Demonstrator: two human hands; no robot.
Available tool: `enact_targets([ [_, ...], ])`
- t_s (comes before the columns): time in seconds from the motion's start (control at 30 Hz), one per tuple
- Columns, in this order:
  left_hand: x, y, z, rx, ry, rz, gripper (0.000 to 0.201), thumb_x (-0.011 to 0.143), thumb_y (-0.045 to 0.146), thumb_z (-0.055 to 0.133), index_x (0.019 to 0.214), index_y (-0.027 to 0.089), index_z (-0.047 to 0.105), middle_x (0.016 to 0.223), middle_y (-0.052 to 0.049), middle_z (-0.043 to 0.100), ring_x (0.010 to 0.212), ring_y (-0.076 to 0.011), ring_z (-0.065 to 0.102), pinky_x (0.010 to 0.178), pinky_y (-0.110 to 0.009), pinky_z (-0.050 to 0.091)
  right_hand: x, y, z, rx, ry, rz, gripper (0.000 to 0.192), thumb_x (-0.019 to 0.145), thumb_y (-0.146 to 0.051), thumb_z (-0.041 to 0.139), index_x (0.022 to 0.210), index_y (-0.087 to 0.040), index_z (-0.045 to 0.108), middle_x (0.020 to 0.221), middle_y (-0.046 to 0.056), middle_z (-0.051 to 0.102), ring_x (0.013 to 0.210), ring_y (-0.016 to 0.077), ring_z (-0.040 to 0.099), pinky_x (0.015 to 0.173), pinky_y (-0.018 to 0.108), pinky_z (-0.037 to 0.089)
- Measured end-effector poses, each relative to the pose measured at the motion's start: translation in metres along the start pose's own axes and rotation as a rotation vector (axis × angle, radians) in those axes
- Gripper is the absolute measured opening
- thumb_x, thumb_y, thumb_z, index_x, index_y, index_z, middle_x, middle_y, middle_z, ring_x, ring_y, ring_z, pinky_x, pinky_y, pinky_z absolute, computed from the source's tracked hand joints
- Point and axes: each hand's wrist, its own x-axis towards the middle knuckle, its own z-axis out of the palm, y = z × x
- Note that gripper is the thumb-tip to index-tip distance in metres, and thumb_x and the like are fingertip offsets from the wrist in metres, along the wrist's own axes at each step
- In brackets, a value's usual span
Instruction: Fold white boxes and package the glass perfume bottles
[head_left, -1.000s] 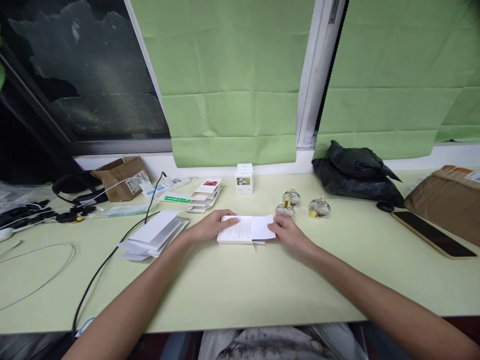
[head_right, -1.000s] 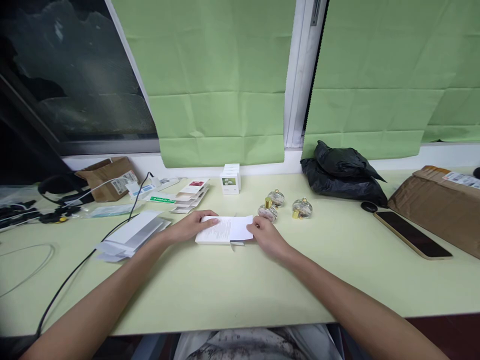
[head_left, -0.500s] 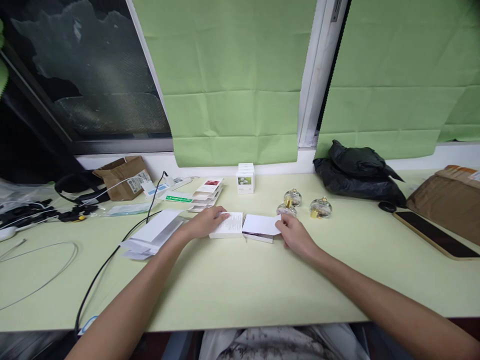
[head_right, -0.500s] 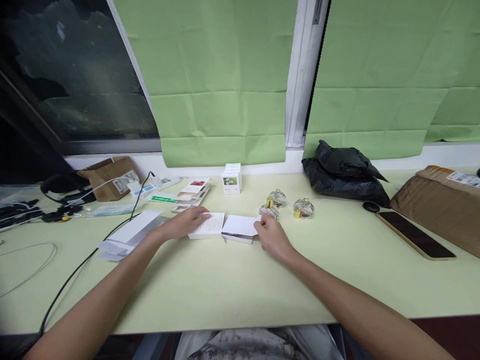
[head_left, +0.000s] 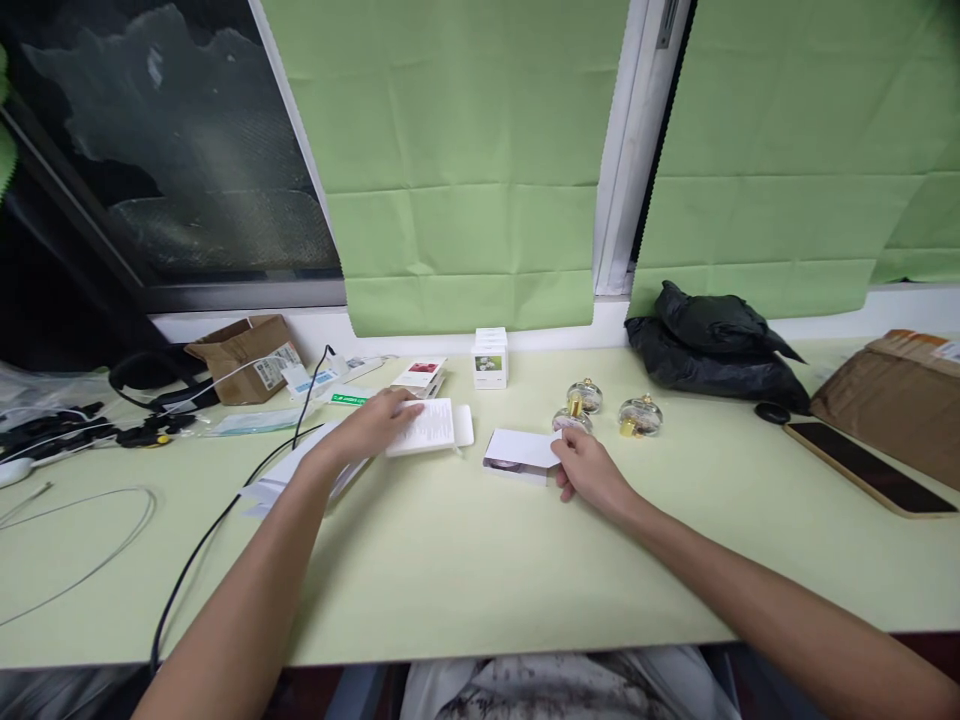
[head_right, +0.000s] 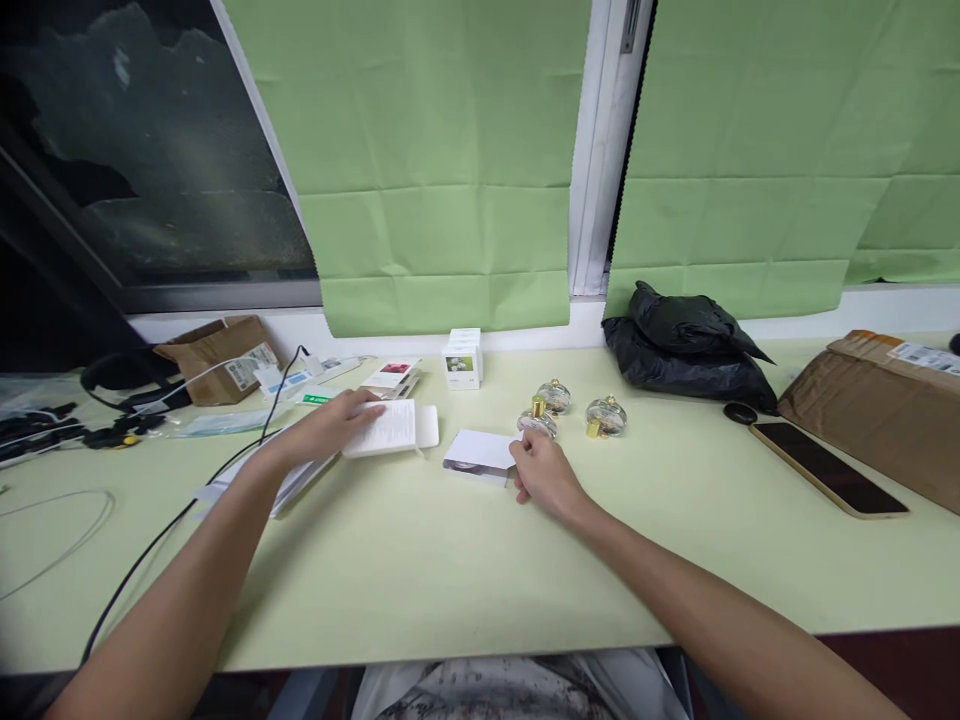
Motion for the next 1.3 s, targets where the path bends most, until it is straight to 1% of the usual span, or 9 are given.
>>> enact_targets([
  [0.13,0.001,0.015,0.001,-0.234,0.229,-0.021,0.062,0.093,0.069,0.053,0.125,0.018,0.069,0.12,-0.014,0.069,0.114,-0.0344,0.063,0.095,-0.041,0.05,-0.005,-0.006,-0.003,-0.167,0.052,-0.134,0.04,0.1,-0.051,0.056,0.072,-0.024,0.046,0.056,-0.003,0.056,0.047,0.0159,0.056,0.049,0.028,0.039],
  [0.2,-0.001,0.029,0.01,-0.57,0.17,-0.018,0.067,0.091,0.072,0.056,0.124,0.015,0.068,0.113,-0.013,0.071,0.103,-0.0297,0.065,0.083,-0.035,0.053,-0.009,-0.01,-0.004,-0.384,0.166,-0.302,0.044,0.101,-0.053,0.055,0.069,-0.025,0.043,0.062,0.0,0.056,0.056,0.0182,0.054,0.055,0.03,0.036],
  [0.4,-0.03,0.072,0.054,-1.326,-0.51,-0.126,0.05,0.089,0.051,0.07,0.132,0.025,0.07,0.103,-0.01,0.072,0.072,-0.0168,0.062,0.06,-0.028,0.049,-0.02,-0.025,-0.003,-0.445,0.292,-0.655,0.024,0.104,-0.048,0.057,0.106,-0.024,0.058,0.104,0.008,0.065,0.09,0.0252,0.061,0.077,0.037,0.048],
  [0.5,-0.051,0.09,0.07,-1.396,-0.812,-0.182,0.037,0.094,0.046,0.067,0.125,0.027,0.074,0.098,-0.008,0.073,0.067,-0.0158,0.06,0.057,-0.028,0.046,-0.023,-0.03,0.002,-0.202,0.147,-0.709,0.034,0.102,-0.049,0.061,0.127,-0.026,0.058,0.129,0.011,0.063,0.119,0.0287,0.058,0.098,0.043,0.05],
  [0.67,-0.072,0.106,0.078,-1.338,-1.07,-0.092,0.041,0.097,0.055,0.06,0.107,0.018,0.076,0.096,-0.012,0.075,0.084,-0.0256,0.072,0.069,-0.035,0.052,-0.023,-0.033,0.012,0.321,-0.074,-0.559,0.034,0.102,-0.055,0.06,0.118,-0.025,0.059,0.117,0.008,0.07,0.108,0.0256,0.067,0.089,0.04,0.058],
  [0.73,-0.07,0.105,0.08,-1.321,-1.024,-0.02,0.057,0.098,0.066,0.053,0.118,0.017,0.072,0.102,-0.015,0.076,0.091,-0.0296,0.074,0.072,-0.036,0.055,-0.02,-0.035,0.012,0.465,-0.04,-0.502,0.039,0.097,-0.056,0.067,0.118,-0.024,0.059,0.116,0.008,0.073,0.105,0.0249,0.069,0.087,0.038,0.059],
  [0.83,-0.06,0.099,0.086,-1.3,-0.612,0.069,0.079,0.095,0.085,0.037,0.127,0.018,0.062,0.107,-0.016,0.073,0.084,-0.0269,0.072,0.063,-0.034,0.057,-0.013,-0.035,0.008,0.551,0.106,-0.389,0.047,0.089,-0.06,0.076,0.114,-0.024,0.061,0.107,0.006,0.076,0.093,0.0241,0.072,0.075,0.035,0.06],
  [0.97,-0.055,0.091,0.094,-1.096,-0.187,0.213,0.06,0.091,0.06,0.074,0.134,0.025,0.049,0.097,-0.003,0.066,0.075,-0.0159,0.064,0.063,-0.028,0.057,-0.006,-0.032,0.006,0.608,0.15,-0.24,0.05,0.081,-0.063,0.081,0.104,-0.023,0.062,0.099,0.005,0.078,0.083,0.0238,0.074,0.065,0.032,0.059],
  [1.3,-0.066,0.096,0.097,-0.901,-0.159,0.317,0.052,0.1,0.037,0.065,0.146,0.03,0.044,0.123,-0.009,0.065,0.101,-0.0193,0.064,0.073,-0.025,0.053,-0.008,-0.031,0.007,0.623,0.097,-0.207,0.052,0.083,-0.063,0.081,0.106,-0.024,0.057,0.091,0.003,0.078,0.075,0.0246,0.077,0.055,0.033,0.063],
])
